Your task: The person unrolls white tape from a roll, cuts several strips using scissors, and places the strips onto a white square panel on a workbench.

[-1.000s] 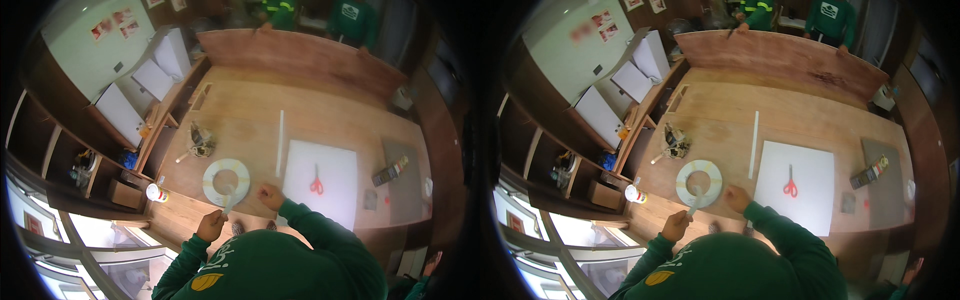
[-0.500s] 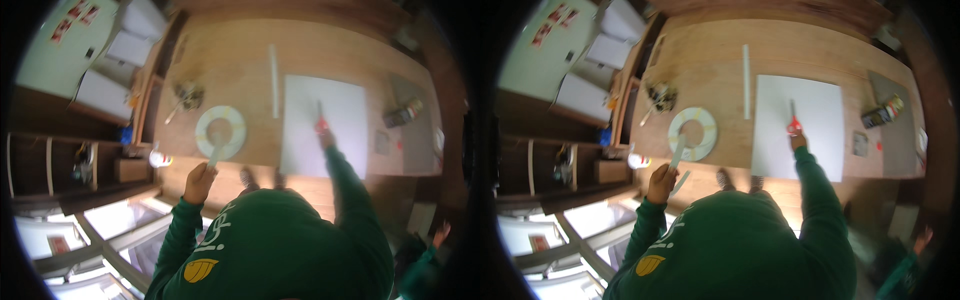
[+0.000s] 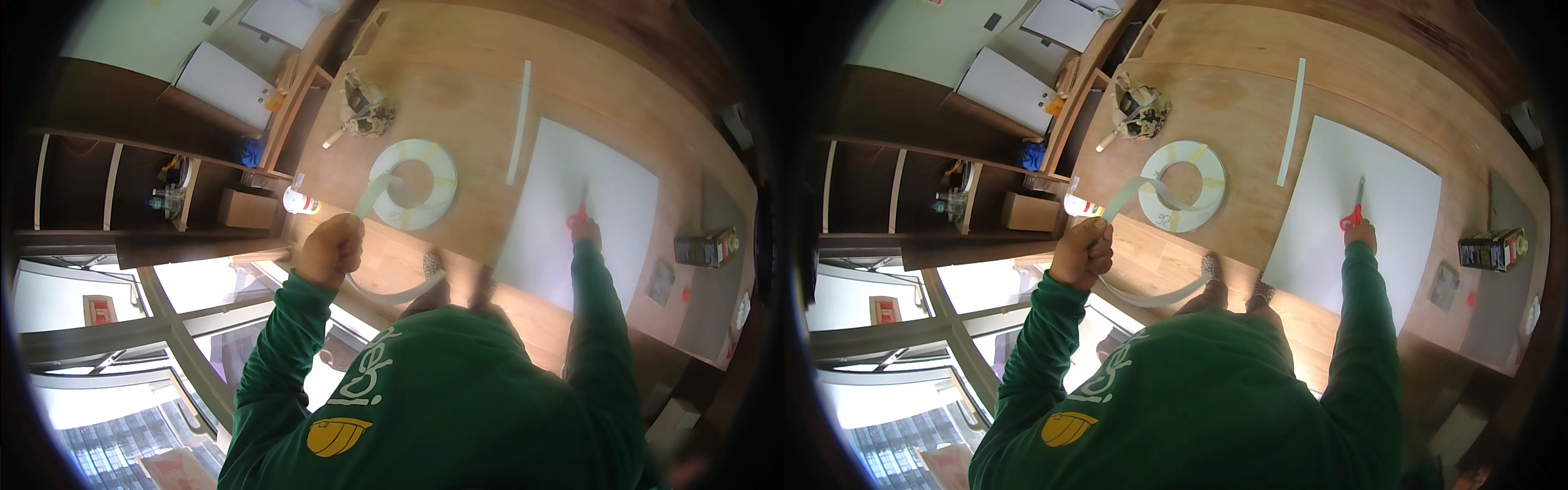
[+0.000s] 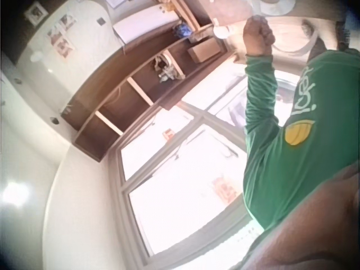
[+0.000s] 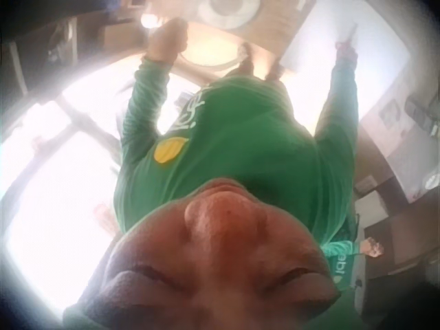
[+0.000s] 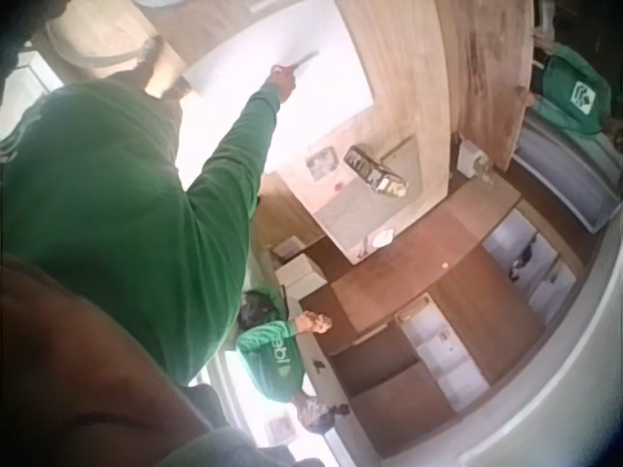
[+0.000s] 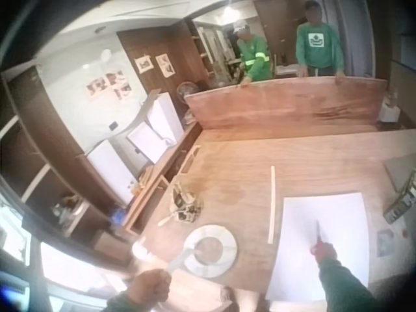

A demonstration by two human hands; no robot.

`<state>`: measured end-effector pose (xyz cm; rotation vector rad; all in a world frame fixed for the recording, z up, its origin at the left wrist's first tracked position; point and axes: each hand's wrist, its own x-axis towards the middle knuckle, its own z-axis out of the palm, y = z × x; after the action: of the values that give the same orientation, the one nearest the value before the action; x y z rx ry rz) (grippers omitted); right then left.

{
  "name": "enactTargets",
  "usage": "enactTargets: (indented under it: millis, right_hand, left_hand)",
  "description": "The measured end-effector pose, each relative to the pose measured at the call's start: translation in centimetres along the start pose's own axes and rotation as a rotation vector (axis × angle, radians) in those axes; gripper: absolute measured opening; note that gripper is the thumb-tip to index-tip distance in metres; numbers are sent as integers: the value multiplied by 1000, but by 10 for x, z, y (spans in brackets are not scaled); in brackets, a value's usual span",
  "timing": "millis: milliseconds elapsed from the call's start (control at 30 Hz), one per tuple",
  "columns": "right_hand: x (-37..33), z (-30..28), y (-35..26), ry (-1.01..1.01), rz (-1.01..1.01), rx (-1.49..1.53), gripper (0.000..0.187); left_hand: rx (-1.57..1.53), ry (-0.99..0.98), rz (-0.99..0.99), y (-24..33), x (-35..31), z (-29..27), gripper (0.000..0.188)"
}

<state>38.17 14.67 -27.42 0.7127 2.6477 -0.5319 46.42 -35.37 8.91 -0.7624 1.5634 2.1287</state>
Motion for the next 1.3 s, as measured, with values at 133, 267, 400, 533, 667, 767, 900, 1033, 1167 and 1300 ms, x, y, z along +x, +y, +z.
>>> enactTargets:
  millis: [133,267,400,533,667,767,900,1033,1167,1300]
  right_hand:
    - [0,-1,3,20,50,54,46]
    - [-16,6,-27,304,-71,152,25]
    - [-108,-13,-120,-525,-593,1021,16]
    - [-230,-77,-219,-1064,-671,1405,33]
    - [-261,-142,-252,-1060,-538,1508,21]
    - [-263,-153,-256,-896,-457,1536,18]
    - [-261,-146,-252,-692,-503,1428,18]
    - [-253,-161,-236,-453,-558,1457,21]
    - [-246,-190,-207,-605,-568,1304,20]
    - [-259,-194,-205,-550,-724,1163,18]
  left_hand:
    - [22,-2,13,-2,-5,-4,23]
    - [217,-2,133,-13,-8,4,23]
    - [318,-6,255,-37,-3,35,23]
    - [583,-146,391,-54,6,70,30]
    - [486,-181,531,-62,17,92,25]
    - [680,-114,542,-65,22,92,15]
    - [649,-76,596,-75,30,90,20]
    - [343,-56,577,-73,37,84,19]
    - [164,-83,534,-62,33,84,25]
    - [164,-155,514,-60,21,100,35]
